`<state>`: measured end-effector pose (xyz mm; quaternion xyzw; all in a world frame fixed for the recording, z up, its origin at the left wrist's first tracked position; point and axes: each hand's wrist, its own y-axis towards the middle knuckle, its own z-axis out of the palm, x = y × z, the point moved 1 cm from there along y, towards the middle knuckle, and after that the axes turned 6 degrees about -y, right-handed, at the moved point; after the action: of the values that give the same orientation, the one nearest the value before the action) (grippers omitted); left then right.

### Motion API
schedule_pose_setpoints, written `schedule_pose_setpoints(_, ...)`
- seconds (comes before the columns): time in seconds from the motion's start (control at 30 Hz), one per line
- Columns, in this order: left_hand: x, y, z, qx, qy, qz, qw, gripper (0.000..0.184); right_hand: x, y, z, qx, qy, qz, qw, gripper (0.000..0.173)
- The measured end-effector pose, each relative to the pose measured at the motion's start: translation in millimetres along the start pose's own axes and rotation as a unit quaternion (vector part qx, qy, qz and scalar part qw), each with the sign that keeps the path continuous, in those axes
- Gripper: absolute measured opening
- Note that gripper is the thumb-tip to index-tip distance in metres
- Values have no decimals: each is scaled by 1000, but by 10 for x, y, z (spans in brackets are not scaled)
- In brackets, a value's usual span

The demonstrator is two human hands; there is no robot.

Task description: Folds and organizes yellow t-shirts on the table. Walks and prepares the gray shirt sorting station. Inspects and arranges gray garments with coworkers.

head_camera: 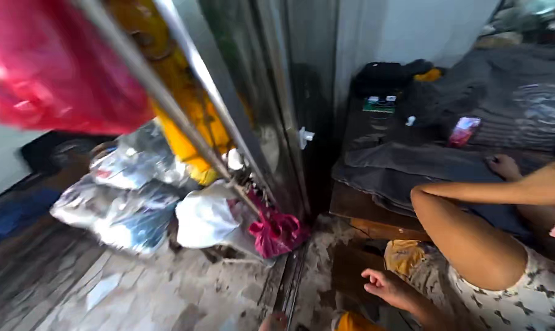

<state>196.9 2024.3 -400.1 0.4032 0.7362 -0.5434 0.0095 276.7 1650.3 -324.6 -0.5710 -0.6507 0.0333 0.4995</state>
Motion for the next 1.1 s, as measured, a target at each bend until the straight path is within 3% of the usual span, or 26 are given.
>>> schedule_pose_setpoints(0.07, -563, 472, -445, 37, 37, 82, 995, 42, -42, 37, -244, -95, 80, 14, 992, 43)
schedule_pose_setpoints(0.17, -1647, 897, -777, 92, 50, 215, 971, 39, -12, 183, -585, -212, 143, 36, 966, 40)
schedule_pose_setpoints(0.37, -4001, 822, -610, 203, 2, 342, 917, 37, -44, 1142, -1408, -462, 18, 25, 887, 34)
schedule_pose_setpoints(0.47, -5269, 846, -538, 212, 50, 427, 877, 39, -247, 1637, -1884, -492, -87, 90, 861, 51)
schedule_pose_setpoints(0.53, -6154, 987, -493, 194, 97, 456, 863, 41, -366, 1854, -2184, -520, -93, 146, 837, 58)
schedule_pose_setpoints(0.6, -7000, 1456, -416, 168, 139, 460, 861, 45, -469, 2073, -2405, -580, -70, 190, 789, 59)
schedule_pose_setpoints(0.67, -7773, 2270, -290, 124, 168, 484, 850, 47, -668, 2349, -2519, -627, -64, 211, 747, 61)
schedule_pose_setpoints(0.73, -8485, 3159, -189, 74, 192, 498, 842, 50, -869, 2575, -2546, -631, -51, 251, 733, 67)
schedule_pose_setpoints(0.87, -9472, 4426, 9, -35, 211, 502, 838, 59, -1033, 2711, -2590, -602, -89, 314, 728, 71)
schedule_pose_setpoints(1.03, -10248, 5121, 123, -98, 277, 504, 812, 74, -1006, 2768, -2669, -598, -103, 339, 719, 69)
schedule_pose_setpoints(1.1, -10514, 5289, 174, -82, 281, 512, 807, 75, -906, 2731, -2778, -576, -67, 346, 738, 67)
